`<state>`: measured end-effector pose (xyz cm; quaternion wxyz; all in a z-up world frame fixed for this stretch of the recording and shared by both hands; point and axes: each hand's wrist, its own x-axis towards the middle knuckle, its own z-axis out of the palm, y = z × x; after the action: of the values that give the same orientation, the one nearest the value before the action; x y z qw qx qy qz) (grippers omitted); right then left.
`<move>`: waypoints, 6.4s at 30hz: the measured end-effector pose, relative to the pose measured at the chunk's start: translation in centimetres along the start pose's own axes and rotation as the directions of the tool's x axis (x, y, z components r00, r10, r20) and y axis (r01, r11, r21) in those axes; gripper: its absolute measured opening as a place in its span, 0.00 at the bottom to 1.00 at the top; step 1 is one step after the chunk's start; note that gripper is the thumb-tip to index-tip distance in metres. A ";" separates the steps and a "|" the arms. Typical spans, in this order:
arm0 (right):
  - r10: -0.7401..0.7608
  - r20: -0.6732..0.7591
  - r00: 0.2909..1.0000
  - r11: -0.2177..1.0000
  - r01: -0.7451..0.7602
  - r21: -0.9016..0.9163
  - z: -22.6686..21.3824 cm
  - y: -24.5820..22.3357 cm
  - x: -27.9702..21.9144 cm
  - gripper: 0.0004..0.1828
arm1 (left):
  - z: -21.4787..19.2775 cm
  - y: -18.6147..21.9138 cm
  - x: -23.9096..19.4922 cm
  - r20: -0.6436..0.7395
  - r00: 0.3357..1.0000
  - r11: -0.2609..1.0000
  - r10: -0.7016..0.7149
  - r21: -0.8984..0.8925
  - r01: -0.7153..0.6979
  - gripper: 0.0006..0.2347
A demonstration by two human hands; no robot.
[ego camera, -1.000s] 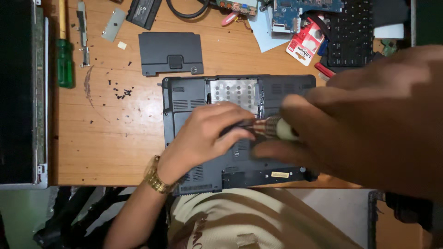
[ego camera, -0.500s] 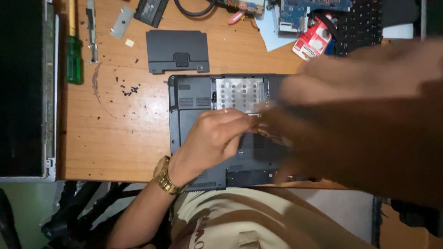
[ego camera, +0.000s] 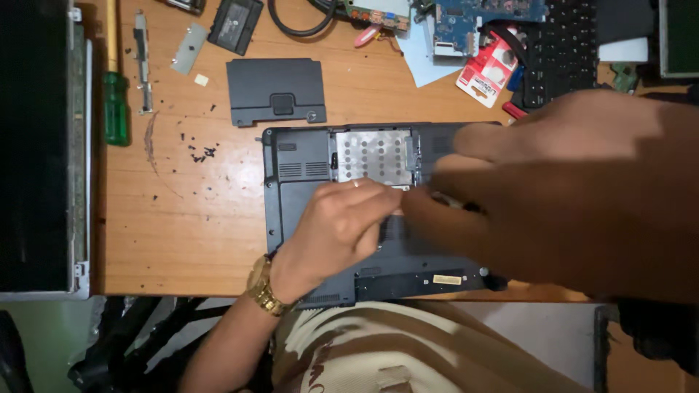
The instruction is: The person removes a metal bracket from the bottom of a laptop using a screwdriver, then places a black plastic cover over the opening and secures it with screws. The person handles the laptop, bracket, cover, and screws throughout the process.
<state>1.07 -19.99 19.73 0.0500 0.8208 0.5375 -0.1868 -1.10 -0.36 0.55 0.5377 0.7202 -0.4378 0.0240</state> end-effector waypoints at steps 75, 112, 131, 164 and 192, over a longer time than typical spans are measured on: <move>0.043 -0.179 0.983 0.987 -0.015 0.157 3.4 -6.0 -2.8 0.24 | 1.7 4.5 -4.0 -0.016 0.999 0.998 -0.043 0.034 0.043 0.10; 0.081 0.034 0.996 0.996 -0.083 0.043 7.0 -7.3 -3.4 0.18 | 1.8 4.0 -5.6 0.006 0.990 0.989 -0.138 -0.061 0.138 0.16; 0.221 0.211 0.952 0.969 -0.238 0.059 7.4 -7.7 -2.9 0.16 | 2.2 4.2 -6.1 0.020 0.987 0.986 -0.157 -0.059 0.158 0.18; 0.796 0.521 0.309 0.414 -0.905 -0.096 21.7 -5.4 -16.7 0.51 | -9.6 -4.4 -2.2 -0.499 0.590 0.769 -0.635 -0.335 0.544 0.06; 0.789 -0.089 0.608 0.156 -0.059 0.986 17.4 2.3 -1.7 0.41 | -2.2 -1.3 -1.3 -0.191 0.762 0.736 -0.618 -0.483 0.476 0.17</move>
<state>-1.85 -27.31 3.96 -0.5492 0.8198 0.0281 -0.1595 -0.13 2.23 -0.20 0.7241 0.6744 -0.0983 -0.1056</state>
